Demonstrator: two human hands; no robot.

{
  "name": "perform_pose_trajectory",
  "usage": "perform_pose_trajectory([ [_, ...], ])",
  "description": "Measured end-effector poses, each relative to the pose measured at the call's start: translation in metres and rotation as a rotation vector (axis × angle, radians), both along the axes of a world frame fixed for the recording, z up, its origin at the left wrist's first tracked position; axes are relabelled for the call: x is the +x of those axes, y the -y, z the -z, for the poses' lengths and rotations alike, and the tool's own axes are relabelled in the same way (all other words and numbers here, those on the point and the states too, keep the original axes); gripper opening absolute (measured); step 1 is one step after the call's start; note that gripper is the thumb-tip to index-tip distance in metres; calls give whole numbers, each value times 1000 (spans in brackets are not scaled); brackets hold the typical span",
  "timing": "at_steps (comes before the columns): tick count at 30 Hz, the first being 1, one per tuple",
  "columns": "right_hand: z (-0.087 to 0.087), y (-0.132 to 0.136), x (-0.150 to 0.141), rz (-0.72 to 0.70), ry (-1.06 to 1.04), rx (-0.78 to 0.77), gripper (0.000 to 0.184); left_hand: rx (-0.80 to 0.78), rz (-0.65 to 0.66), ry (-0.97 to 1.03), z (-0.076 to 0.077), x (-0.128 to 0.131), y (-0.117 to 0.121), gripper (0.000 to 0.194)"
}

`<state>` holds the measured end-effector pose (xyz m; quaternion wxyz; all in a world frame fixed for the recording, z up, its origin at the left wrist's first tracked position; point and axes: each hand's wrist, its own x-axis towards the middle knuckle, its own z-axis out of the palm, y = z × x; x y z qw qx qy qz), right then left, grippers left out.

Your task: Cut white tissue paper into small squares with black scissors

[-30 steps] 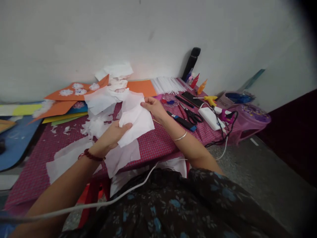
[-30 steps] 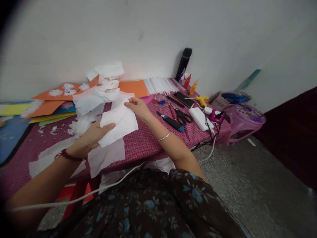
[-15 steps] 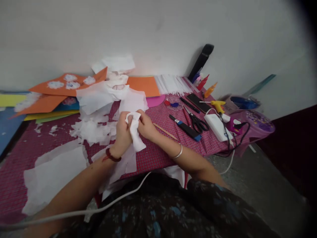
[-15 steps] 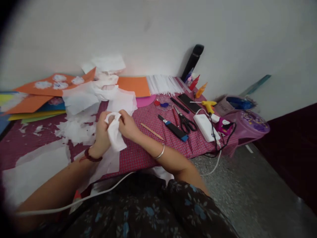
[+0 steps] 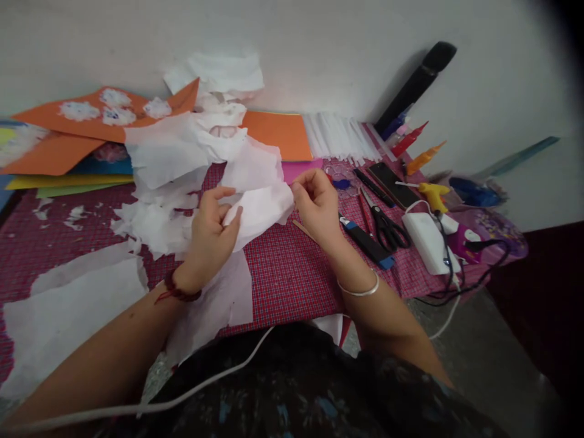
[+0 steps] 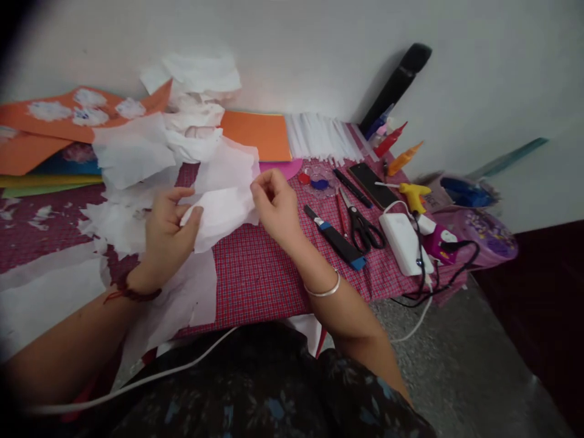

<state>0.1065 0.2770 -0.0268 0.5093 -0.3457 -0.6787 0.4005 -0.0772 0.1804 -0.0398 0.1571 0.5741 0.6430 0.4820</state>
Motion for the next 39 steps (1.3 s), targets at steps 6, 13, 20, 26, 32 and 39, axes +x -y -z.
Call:
perform_pose_trajectory([
  [6, -6, 42, -15, -424, 157, -253, 26, 26, 32, -135, 1, 4, 3, 36],
  [13, 11, 38, -24, -512, 90, -373, 27, -70, 77, -223, 2, 6, 4, 46],
  [20, 3, 30, -17, -433, -79, -473, 31, 383, 147, -241, -4, 6, 6, 30],
  [26, 3, 31, -17, -520, -97, -502, 33, 46, 361, 376, -3, 9, 6, 6],
  [32, 7, 28, -17, -646, -126, -509, 30, -92, 446, 753, 5, 7, 3, 8],
  [39, 5, 27, -15, -673, -50, -469, 17, -116, 460, 793, 6, 6, 3, 19],
])
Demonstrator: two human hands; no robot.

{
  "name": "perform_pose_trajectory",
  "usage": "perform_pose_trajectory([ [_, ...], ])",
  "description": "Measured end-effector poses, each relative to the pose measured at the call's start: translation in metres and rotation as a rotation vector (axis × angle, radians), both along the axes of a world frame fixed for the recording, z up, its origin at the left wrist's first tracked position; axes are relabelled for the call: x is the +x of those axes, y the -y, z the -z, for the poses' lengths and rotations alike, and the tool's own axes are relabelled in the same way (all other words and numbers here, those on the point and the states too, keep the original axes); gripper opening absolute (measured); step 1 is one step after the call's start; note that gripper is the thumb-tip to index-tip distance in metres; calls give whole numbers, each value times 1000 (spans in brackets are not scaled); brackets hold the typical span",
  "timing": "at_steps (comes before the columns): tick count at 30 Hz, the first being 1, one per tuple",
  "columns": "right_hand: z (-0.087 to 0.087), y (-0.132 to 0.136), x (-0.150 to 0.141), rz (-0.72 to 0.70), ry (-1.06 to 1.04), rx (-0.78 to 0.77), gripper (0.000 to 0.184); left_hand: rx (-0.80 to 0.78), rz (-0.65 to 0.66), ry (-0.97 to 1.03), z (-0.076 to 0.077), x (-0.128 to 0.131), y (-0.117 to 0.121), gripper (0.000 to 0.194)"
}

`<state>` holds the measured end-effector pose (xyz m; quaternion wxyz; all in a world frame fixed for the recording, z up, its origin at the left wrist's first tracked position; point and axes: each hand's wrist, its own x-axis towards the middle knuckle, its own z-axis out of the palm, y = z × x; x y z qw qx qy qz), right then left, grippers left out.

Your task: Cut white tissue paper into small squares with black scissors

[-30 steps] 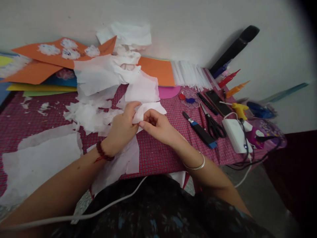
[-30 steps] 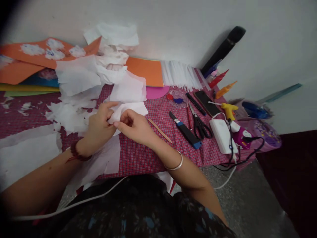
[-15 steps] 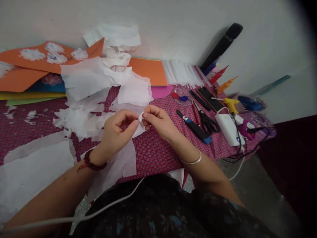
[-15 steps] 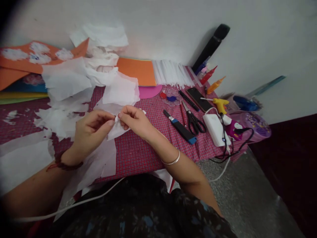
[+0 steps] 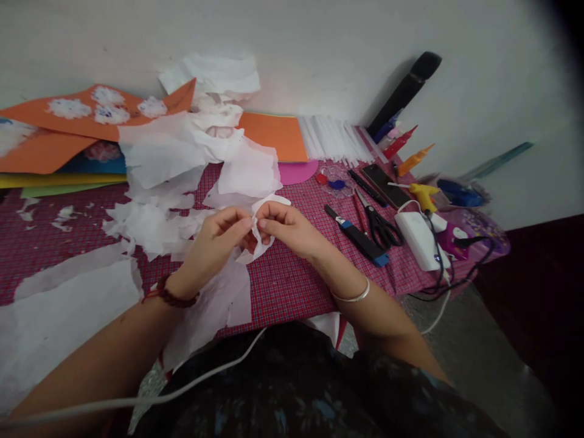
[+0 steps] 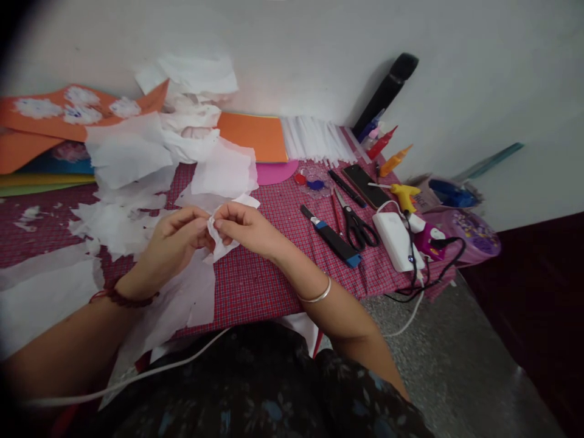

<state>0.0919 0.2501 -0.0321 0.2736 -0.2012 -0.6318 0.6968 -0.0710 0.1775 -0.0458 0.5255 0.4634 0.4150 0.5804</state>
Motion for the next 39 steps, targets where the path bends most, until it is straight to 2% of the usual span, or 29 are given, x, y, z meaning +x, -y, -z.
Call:
perform_pose_trajectory([
  [3, -1, 0, 0, -6, 19, 1, 14, -37, -67, -87, 2, -1, -1, 15],
  [8, -2, -7, 6, 39, 13, -22, 15, -22, -166, 1, 0, -2, -4, 16],
  [13, -2, -19, 13, -5, 38, -31, 16, 3, -184, -26, -4, -3, -5, 18],
  [16, -4, -19, 15, -22, 38, -56, 24, 37, -165, -67, -11, -3, -2, 17],
  [20, -17, -8, 17, 31, 17, -116, 48, 86, -129, -169, -29, 0, 2, 12],
  [23, -29, 4, 19, 86, 14, -26, 58, 84, -104, -222, -43, 7, 3, 11],
  [27, -38, 14, 24, 231, -1, 87, 49, 93, -124, -112, -61, 24, 3, 12],
  [30, -37, 17, 29, 323, -22, 61, 39, 71, -179, 25, -68, 34, 6, 15],
  [33, -37, 20, 35, 349, -33, 35, 32, 4, -193, 96, -69, 35, 11, 15],
  [35, -37, 22, 38, 346, -27, 59, 29, -64, -144, 95, -68, 33, 15, 16],
  [39, -38, 26, 41, 335, 21, 204, 24, -188, 9, 0, -69, 37, 16, 40],
])
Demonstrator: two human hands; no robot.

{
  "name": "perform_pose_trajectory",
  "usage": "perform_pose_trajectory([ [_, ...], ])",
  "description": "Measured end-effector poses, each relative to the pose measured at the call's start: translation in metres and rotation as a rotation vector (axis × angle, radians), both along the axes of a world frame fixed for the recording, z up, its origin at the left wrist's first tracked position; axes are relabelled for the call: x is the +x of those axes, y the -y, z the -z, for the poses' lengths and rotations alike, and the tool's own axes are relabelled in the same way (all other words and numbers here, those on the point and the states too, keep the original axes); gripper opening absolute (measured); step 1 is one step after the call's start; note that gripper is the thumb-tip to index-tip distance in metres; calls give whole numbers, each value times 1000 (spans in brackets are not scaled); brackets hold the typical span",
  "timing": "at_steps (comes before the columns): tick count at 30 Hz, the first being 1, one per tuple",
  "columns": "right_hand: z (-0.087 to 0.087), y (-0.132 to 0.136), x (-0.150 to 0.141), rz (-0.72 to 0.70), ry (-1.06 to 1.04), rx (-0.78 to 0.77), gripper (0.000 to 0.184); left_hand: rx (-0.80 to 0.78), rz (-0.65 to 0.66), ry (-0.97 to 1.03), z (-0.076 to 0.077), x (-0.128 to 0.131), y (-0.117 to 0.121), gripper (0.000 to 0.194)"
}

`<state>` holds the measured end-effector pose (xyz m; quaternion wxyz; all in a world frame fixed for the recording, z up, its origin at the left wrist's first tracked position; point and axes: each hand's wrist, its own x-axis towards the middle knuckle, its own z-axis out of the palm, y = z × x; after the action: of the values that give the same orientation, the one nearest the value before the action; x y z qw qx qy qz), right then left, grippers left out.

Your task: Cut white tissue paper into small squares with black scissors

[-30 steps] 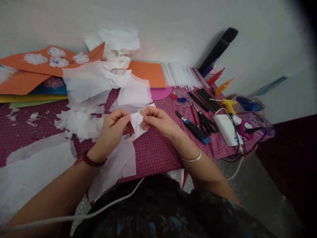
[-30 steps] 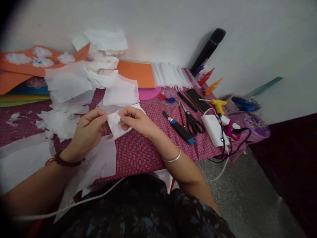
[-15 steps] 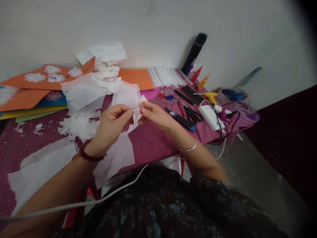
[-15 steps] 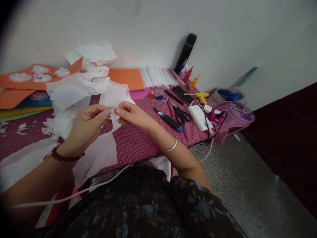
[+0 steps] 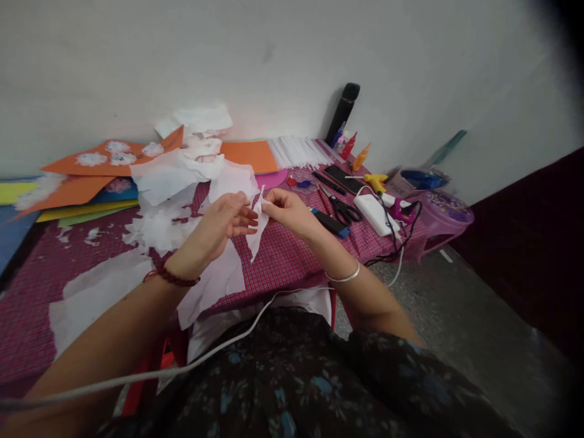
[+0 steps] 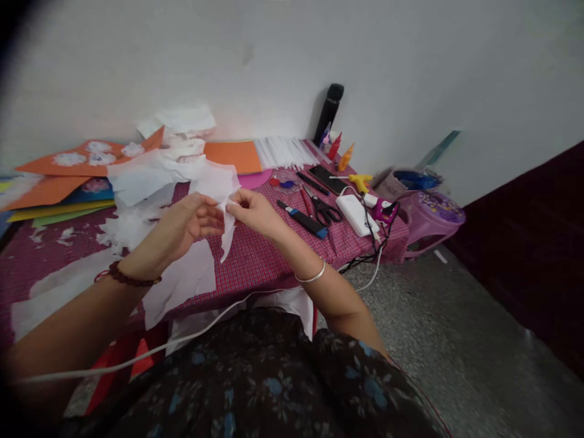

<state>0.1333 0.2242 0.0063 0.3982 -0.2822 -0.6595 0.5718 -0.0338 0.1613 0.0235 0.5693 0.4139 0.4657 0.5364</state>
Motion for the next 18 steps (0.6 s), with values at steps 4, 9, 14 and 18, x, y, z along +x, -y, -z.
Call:
perform_pose_trajectory([
  [4, 1, 0, 2, -26, 3, 52, 24, 74, -16, -282, 3, 12, -2, 41],
  [9, 2, 1, 6, -68, -33, -43, 27, 160, -10, -137, 17, 15, -2, 17],
  [14, 4, 8, 15, -28, 23, -32, 25, 192, -157, -132, 26, 11, 9, 8],
  [18, 13, 18, 23, 121, 111, 23, 21, 249, -358, -243, 29, 14, 27, 11],
])
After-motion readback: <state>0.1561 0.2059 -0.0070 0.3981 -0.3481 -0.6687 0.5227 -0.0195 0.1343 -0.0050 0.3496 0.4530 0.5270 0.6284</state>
